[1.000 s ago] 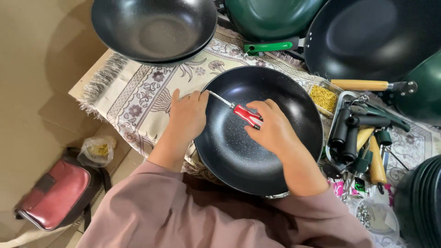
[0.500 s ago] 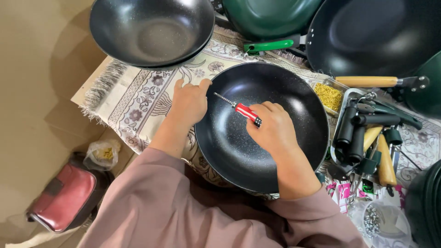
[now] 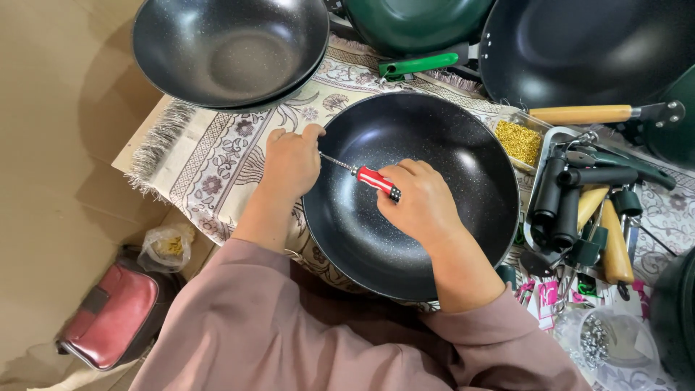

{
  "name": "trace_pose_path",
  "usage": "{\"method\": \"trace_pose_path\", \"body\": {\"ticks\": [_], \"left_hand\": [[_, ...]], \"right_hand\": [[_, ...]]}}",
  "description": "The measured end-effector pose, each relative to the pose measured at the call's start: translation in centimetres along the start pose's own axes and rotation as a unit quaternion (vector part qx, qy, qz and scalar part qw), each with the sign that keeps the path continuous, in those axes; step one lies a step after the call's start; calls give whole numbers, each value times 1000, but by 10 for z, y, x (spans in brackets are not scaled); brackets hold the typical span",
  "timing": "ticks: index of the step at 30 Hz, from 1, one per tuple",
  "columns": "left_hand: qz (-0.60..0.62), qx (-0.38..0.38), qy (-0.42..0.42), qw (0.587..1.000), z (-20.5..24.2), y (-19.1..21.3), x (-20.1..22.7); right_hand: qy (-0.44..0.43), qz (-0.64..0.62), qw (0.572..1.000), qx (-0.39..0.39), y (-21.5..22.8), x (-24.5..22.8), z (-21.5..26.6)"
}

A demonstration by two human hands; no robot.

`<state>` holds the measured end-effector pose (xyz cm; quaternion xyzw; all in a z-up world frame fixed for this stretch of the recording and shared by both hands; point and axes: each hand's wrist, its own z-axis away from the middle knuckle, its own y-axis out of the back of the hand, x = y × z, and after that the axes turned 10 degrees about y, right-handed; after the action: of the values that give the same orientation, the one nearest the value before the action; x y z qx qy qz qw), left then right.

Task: Attaching handles to woks using a screwdriver and screws

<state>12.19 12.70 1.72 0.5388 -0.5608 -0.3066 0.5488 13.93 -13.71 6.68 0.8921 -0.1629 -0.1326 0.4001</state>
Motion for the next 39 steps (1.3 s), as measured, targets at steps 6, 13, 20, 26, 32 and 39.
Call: {"method": "trace_pose_path", "body": {"ticks": [6,13,20,26,32,39], "left_hand": [[-7,10,-6,1000,-1,-7,-4],[-8,-12,-2,1000,-2,-5,-4],[-11,-12,-2,1000,-3,-6,-4],[-2,3,-19,1000,4,-3,-5],[-15,14,-29,999,3,-8,-8],[-11,9,-32,999,5,-6,-8]], "right_hand": [[-1,0,1000,-5,0,3,0],[3,-9,1000,-5,-5,7,1],[23,-1,1000,-5,-4,8,-3],[51,81,994,-49,-2,16,1],[35,111,991,-64,-10,11,5],[33,138,986,-85,-16,16,8]]}}
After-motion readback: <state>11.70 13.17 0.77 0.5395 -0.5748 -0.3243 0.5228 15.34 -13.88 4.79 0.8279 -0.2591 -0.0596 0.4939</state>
